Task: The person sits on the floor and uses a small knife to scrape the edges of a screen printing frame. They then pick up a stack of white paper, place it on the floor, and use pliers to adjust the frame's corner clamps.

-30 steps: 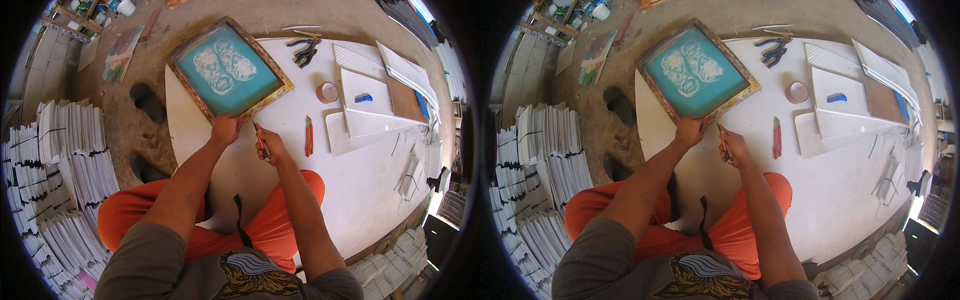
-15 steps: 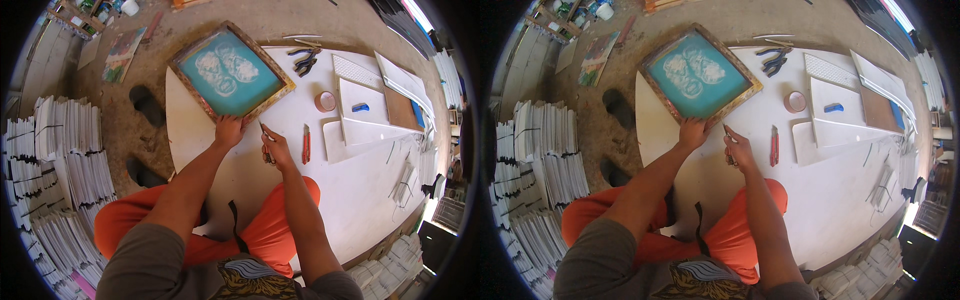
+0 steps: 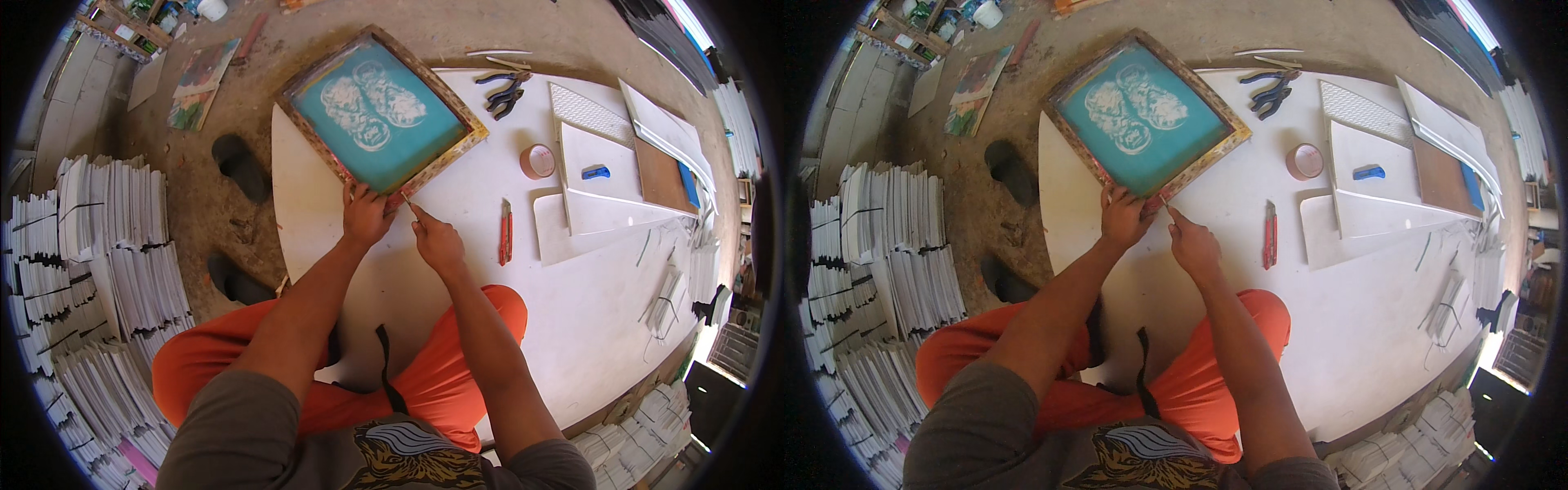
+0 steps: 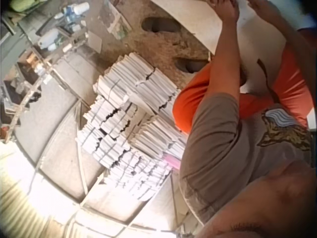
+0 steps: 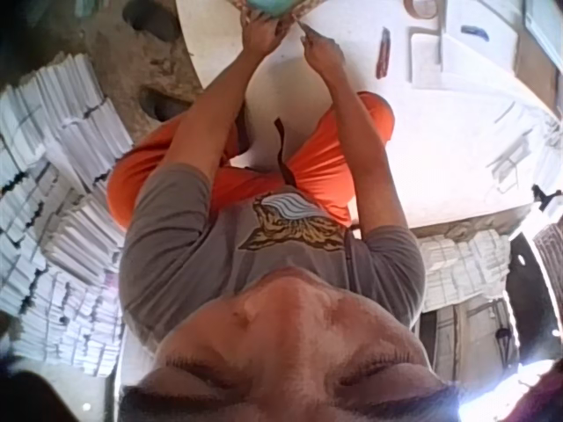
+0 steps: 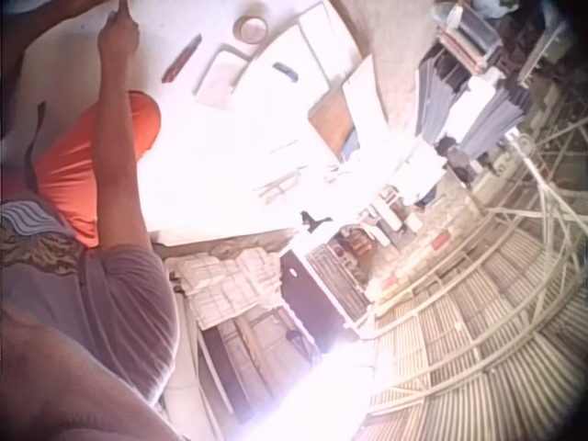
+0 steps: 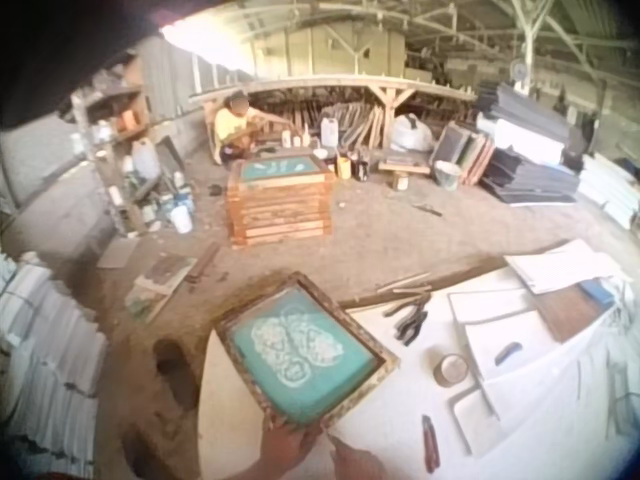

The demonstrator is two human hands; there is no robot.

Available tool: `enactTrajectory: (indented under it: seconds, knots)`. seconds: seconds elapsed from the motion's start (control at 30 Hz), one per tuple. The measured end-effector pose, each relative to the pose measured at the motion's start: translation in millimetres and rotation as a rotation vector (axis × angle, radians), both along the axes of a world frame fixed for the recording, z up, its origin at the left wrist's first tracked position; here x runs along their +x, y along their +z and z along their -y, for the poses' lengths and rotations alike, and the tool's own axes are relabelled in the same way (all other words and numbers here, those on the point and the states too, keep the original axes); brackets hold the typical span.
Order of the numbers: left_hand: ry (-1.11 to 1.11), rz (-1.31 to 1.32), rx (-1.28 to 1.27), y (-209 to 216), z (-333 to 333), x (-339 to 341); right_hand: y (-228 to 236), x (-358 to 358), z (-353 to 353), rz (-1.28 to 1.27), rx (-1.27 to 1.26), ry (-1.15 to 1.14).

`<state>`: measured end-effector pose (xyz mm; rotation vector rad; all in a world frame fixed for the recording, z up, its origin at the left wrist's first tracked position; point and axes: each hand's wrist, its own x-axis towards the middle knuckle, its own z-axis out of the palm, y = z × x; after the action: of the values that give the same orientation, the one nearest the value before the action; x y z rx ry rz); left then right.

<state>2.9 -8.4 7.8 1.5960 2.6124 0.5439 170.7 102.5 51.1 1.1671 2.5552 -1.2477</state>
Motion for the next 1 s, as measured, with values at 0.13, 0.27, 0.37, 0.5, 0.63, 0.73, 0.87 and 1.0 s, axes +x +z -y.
enactTrajectory:
  seconds: [0.13, 0.27, 0.37, 0.5, 0.63, 0.73, 0.87, 1.0]
  knots:
    - [0.005, 0.010, -0.042, 1.2, -2.4, -0.6, 0.8, -1.3, -0.8, 0.007, 0.010, 0.004]
    - [-0.001, 0.017, -0.126, 6.1, -4.6, -1.9, 11.8, -6.1, -1.6, 0.073, 0.018, 0.021]
    - [0.003, 0.020, -0.074, 2.6, -4.9, -2.8, 30.2, -16.1, -3.3, 0.215, 0.025, 0.075]
    - [-0.006, 0.040, 0.025, -0.9, -5.4, -0.2, 50.3, -32.4, -5.0, 0.379, 0.071, 0.168]
    - [-0.010, 0.053, 0.043, -2.4, -5.3, -0.9, 36.3, -35.0, -8.5, 0.315, 0.032, 0.189]
    - [-0.026, 0.051, 0.007, 0.5, -6.7, -1.2, 14.1, -22.9, -20.8, 0.182, -0.055, 0.161]
    - [-0.026, 0.018, -0.004, 1.9, -5.2, -2.8, 41.0, -38.5, -7.2, 0.473, 0.049, 0.277]
    - [-0.025, 0.067, 0.008, -1.8, -6.3, -5.1, 35.2, -34.5, -1.9, 0.365, 0.029, 0.164]
